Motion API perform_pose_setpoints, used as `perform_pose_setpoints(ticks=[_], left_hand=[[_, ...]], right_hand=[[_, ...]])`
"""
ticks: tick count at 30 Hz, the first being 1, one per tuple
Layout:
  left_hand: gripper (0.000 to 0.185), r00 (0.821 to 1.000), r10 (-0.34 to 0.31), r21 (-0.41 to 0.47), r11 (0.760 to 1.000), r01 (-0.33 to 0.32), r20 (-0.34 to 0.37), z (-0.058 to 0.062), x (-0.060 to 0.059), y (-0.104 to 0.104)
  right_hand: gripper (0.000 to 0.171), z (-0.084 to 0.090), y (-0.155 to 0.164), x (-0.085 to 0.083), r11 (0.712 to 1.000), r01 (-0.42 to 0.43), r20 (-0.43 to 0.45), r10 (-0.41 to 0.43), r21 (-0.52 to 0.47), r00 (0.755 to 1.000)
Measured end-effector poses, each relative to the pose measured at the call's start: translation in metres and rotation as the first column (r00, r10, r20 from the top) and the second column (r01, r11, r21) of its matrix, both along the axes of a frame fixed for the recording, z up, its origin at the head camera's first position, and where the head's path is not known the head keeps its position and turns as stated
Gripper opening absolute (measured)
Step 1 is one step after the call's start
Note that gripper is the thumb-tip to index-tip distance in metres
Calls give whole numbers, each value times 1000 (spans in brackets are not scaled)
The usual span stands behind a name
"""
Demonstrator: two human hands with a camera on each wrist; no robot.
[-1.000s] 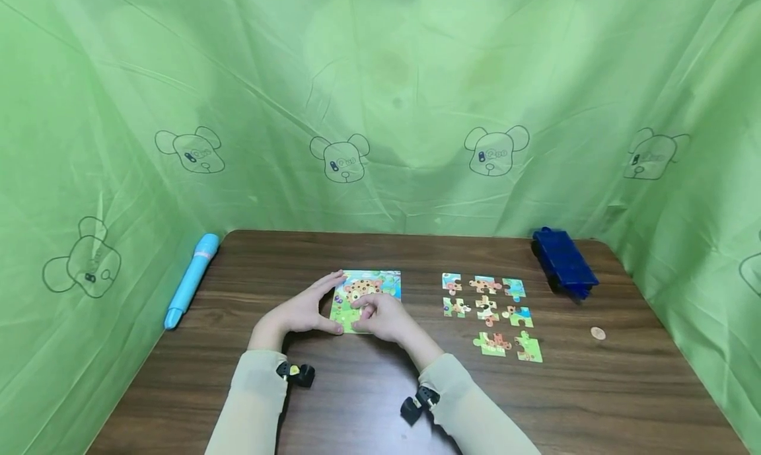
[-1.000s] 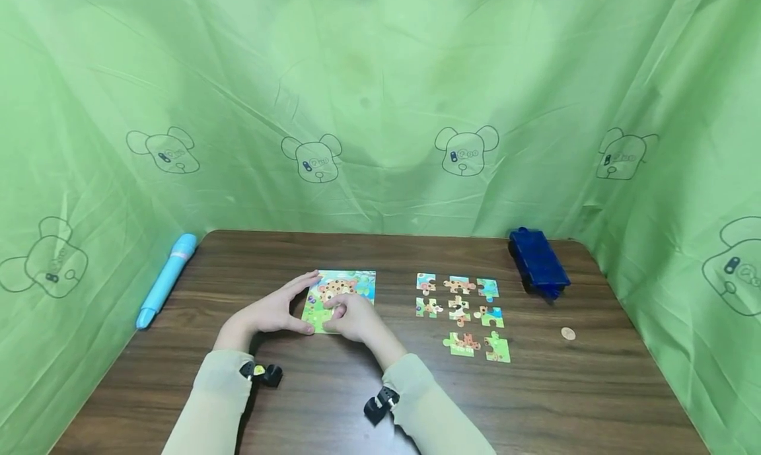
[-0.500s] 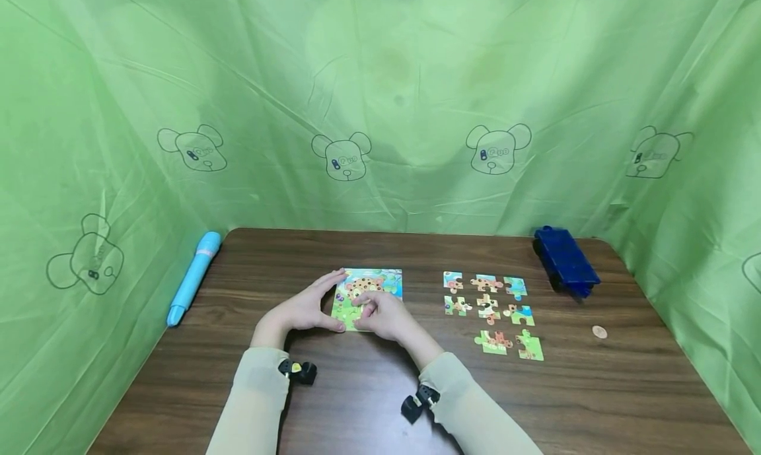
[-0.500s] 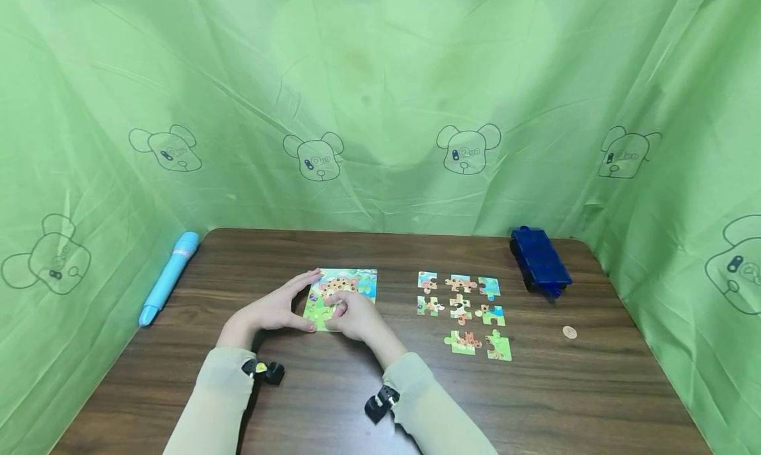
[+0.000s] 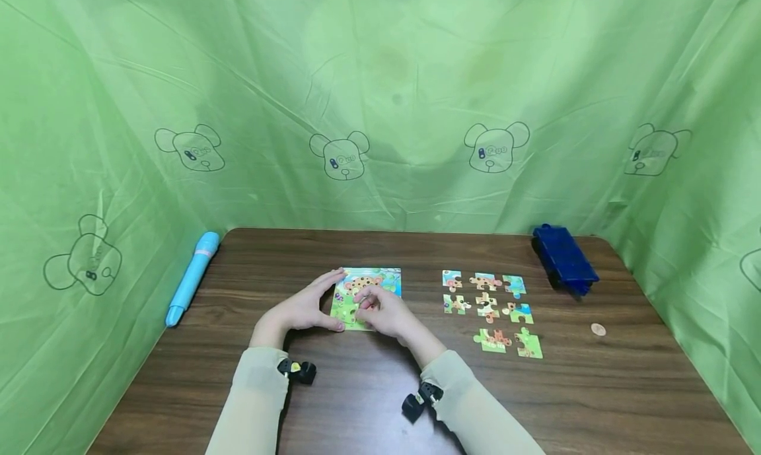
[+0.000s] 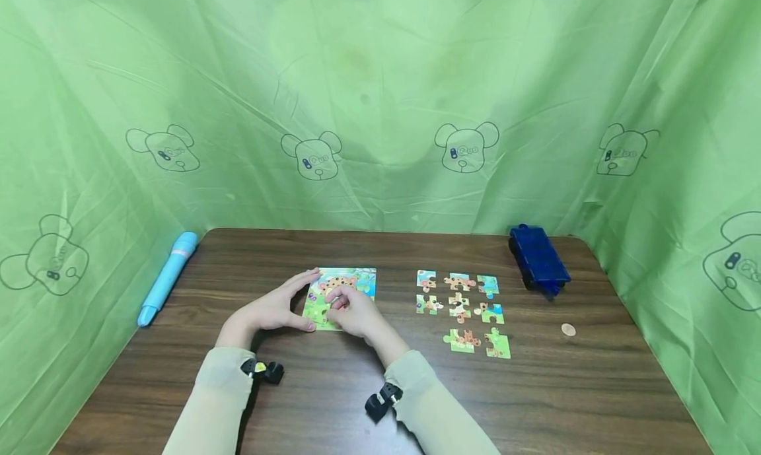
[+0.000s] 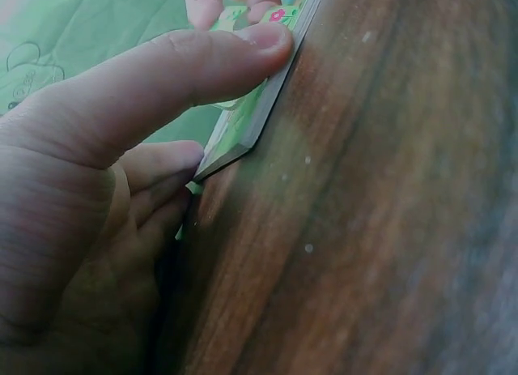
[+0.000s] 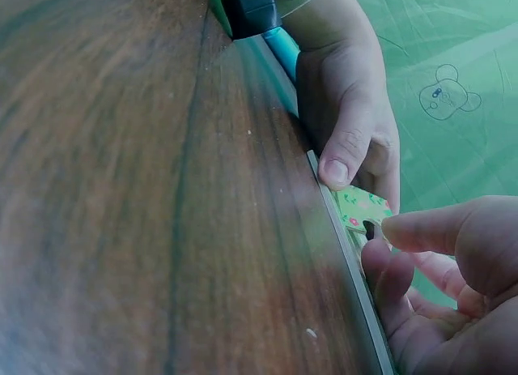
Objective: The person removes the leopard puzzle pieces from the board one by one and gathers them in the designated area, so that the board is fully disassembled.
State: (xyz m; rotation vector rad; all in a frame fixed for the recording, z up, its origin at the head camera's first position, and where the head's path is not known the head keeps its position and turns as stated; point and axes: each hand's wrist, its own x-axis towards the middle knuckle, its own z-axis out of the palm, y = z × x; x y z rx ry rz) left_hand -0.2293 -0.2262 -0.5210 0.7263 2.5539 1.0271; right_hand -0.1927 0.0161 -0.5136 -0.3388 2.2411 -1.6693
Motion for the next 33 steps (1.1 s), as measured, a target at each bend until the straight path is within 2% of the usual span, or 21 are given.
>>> perform_pose_setpoints(ticks=[3,11,21,33], left_hand=[[117,1000,0,-2,1000,0,-4,0,0,0],[117,1000,-4,7,1000,4,-13,0,0,0],[117,1000,-1,3,1000,1,-23,-1,-1,1],[117,1000,-6,-5,1000,6,-27,0,-1,0]], right_hand=[[23,1,0,1,1000,11,24,-11,-23,1000],[22,0,-4,2,998,60,-45,-59,1,997],[18,3,-5,2,997,75,-56,-74,7,996],[19,6,0,1,998,56,2,-55,-35,998]])
